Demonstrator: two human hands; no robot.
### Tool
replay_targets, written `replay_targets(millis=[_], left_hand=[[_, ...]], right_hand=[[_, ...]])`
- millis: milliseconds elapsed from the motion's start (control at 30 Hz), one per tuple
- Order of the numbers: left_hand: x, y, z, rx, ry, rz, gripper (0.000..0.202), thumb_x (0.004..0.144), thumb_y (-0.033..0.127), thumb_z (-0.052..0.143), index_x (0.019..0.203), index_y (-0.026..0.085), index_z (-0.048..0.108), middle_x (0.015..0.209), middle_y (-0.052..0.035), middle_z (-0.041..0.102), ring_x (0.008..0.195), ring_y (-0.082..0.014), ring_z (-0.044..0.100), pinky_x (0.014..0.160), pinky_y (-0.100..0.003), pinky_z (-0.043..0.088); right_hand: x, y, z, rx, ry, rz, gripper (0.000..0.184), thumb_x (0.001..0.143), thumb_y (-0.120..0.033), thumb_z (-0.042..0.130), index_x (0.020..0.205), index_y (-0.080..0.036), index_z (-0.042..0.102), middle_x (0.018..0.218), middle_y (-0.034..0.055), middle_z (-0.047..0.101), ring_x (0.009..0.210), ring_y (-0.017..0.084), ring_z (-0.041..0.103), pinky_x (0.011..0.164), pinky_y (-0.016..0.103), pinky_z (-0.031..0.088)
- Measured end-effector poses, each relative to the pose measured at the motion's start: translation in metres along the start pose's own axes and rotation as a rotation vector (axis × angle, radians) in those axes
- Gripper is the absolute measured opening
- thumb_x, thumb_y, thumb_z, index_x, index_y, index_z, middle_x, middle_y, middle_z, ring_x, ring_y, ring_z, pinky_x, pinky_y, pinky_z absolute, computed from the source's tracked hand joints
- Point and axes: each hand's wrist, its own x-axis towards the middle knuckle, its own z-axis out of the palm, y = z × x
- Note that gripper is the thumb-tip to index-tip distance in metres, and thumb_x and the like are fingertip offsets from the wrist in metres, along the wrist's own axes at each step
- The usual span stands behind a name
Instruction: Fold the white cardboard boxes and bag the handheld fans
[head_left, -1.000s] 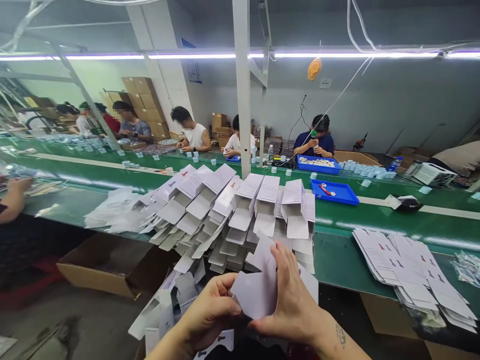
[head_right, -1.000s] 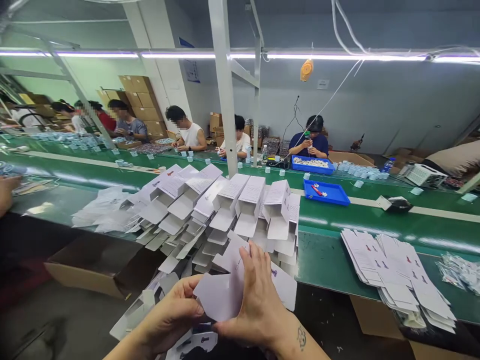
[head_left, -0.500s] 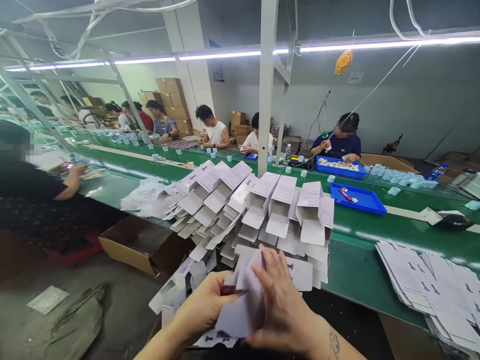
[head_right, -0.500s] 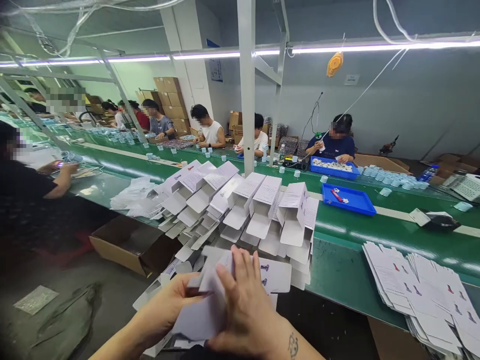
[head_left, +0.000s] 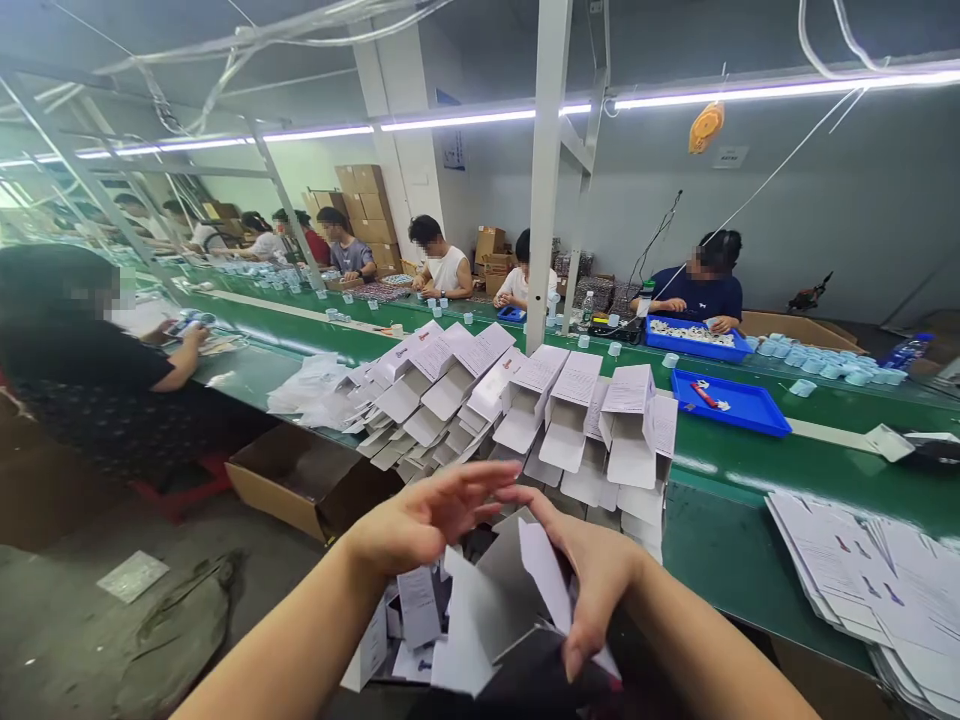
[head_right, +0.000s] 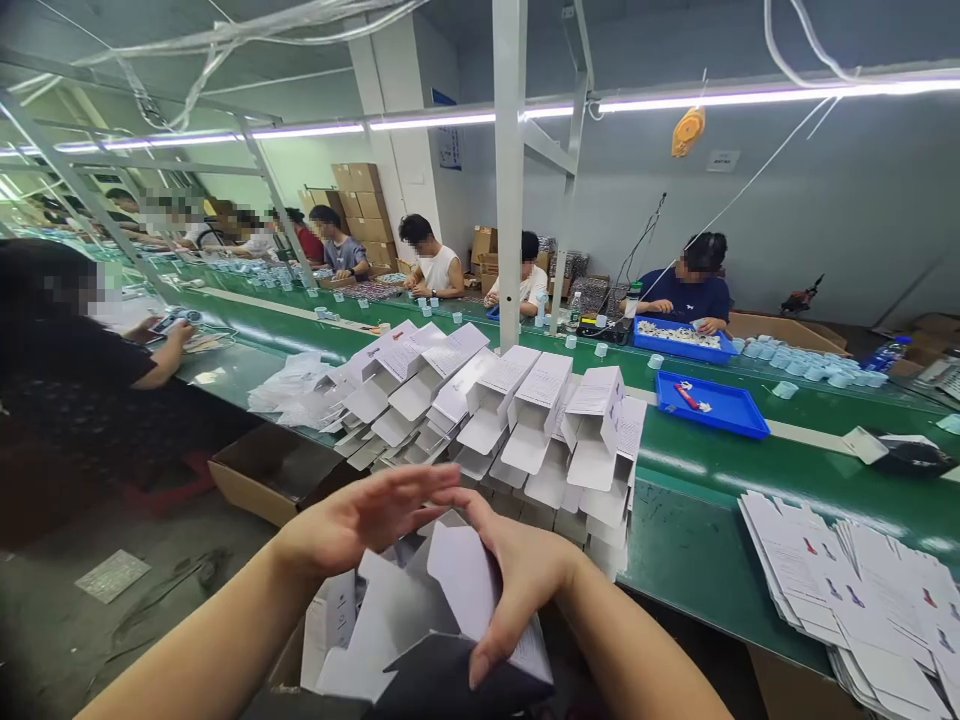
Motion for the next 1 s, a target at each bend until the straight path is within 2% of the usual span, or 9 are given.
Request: replay_targets(millis=[67,133,233,367,467,633,767,867,1000], left_hand=[[0.012,0.013,0.021,0.308,-0.167,-0.100,0.053,0.066,0.029,0.079,0.118,0.027,0.070,0.132,-0.0088,0.061,0.126,-0.0347,0.051,0.106,-0.044,0.037],[0.017,0.019,0.041,0.613,-0.233,-0.104,0.042,0.070,0.012,0.066,0.107,0.028,0.075,0.117,-0.0064,0.069,0.114,-0.0304,0.060,0.098,-0.039,0.043],[0.014,0.017,0.053,0.772,-0.104,-0.042,0.034,0.068,0.006,0.058,0.086,0.026,0.080,0.098,-0.0050,0.075,0.094,-0.0261,0.067,0.083,-0.033,0.049],[0.013,0.009,0.042,0.834,0.215,-0.164,0.022,0.073,0.017,0.054,0.068,0.018,0.076,0.065,-0.0014,0.069,0.063,-0.0177,0.061,0.059,-0.024,0.044],[0.019,0.003,0.040,0.893,0.322,-0.183,0.025,0.075,0.024,0.055,0.053,0.016,0.065,0.054,0.0017,0.056,0.055,-0.0127,0.049,0.052,-0.022,0.034],[0.023,-0.006,0.044,0.749,0.346,-0.217,0.026,0.075,0.029,0.061,0.053,0.017,0.063,0.054,0.0025,0.052,0.057,-0.0125,0.046,0.054,-0.023,0.033],[0.013,-0.015,0.031,0.248,0.278,-0.266,0.031,0.070,0.043,0.073,0.086,0.017,0.071,0.074,-0.0014,0.065,0.066,-0.0153,0.055,0.061,-0.025,0.041],[0.005,-0.035,0.038,-0.015,0.244,-0.232,0.055,0.067,0.035,0.078,0.118,0.023,0.060,0.105,-0.0062,0.067,0.090,-0.0224,0.062,0.077,-0.031,0.047],[0.001,-0.062,0.068,0.114,0.583,-0.050,0.056,0.070,0.018,0.070,0.122,0.025,0.052,0.122,-0.0056,0.063,0.108,-0.0240,0.060,0.090,-0.030,0.046]], right_hand=[[0.013,-0.001,-0.002,0.018,-0.119,-0.097,0.090,0.051,-0.054,0.083,0.126,-0.016,0.049,0.078,-0.0042,0.063,0.069,0.015,0.067,0.065,0.024,0.056],[0.021,-0.001,-0.001,-0.014,-0.186,-0.113,0.075,0.052,-0.058,0.080,0.111,-0.016,0.059,0.072,-0.0061,0.060,0.059,0.012,0.064,0.057,0.020,0.055],[0.016,-0.003,-0.002,-0.100,-0.173,-0.078,0.101,0.039,-0.068,0.080,0.122,-0.015,0.054,0.096,0.0011,0.064,0.084,0.018,0.069,0.075,0.025,0.057],[-0.018,-0.008,0.008,-0.274,0.219,0.091,0.112,0.065,-0.070,0.069,0.150,-0.020,0.014,0.140,0.0155,0.046,0.130,0.029,0.048,0.105,0.044,0.043],[-0.030,-0.007,0.035,-0.487,0.512,0.179,0.116,0.063,-0.059,0.079,0.151,-0.024,0.012,0.145,0.0167,0.041,0.134,0.036,0.040,0.110,0.053,0.035],[-0.013,0.009,0.069,-0.484,0.889,0.083,0.057,0.079,-0.037,0.061,0.131,-0.022,0.045,0.120,0.0121,0.059,0.113,0.031,0.055,0.104,0.052,0.041],[-0.012,0.017,0.066,-0.186,0.960,0.137,0.056,0.080,-0.027,0.052,0.134,-0.021,0.041,0.126,0.0101,0.059,0.109,0.026,0.060,0.095,0.042,0.050],[-0.013,0.021,0.062,-0.036,0.951,0.144,0.060,0.082,-0.021,0.044,0.140,-0.021,0.032,0.122,0.0088,0.062,0.097,0.022,0.065,0.083,0.036,0.056],[-0.009,0.026,0.066,-0.226,1.033,0.011,0.055,0.082,-0.015,0.045,0.133,-0.020,0.027,0.112,0.0087,0.066,0.102,0.022,0.065,0.094,0.041,0.052]])
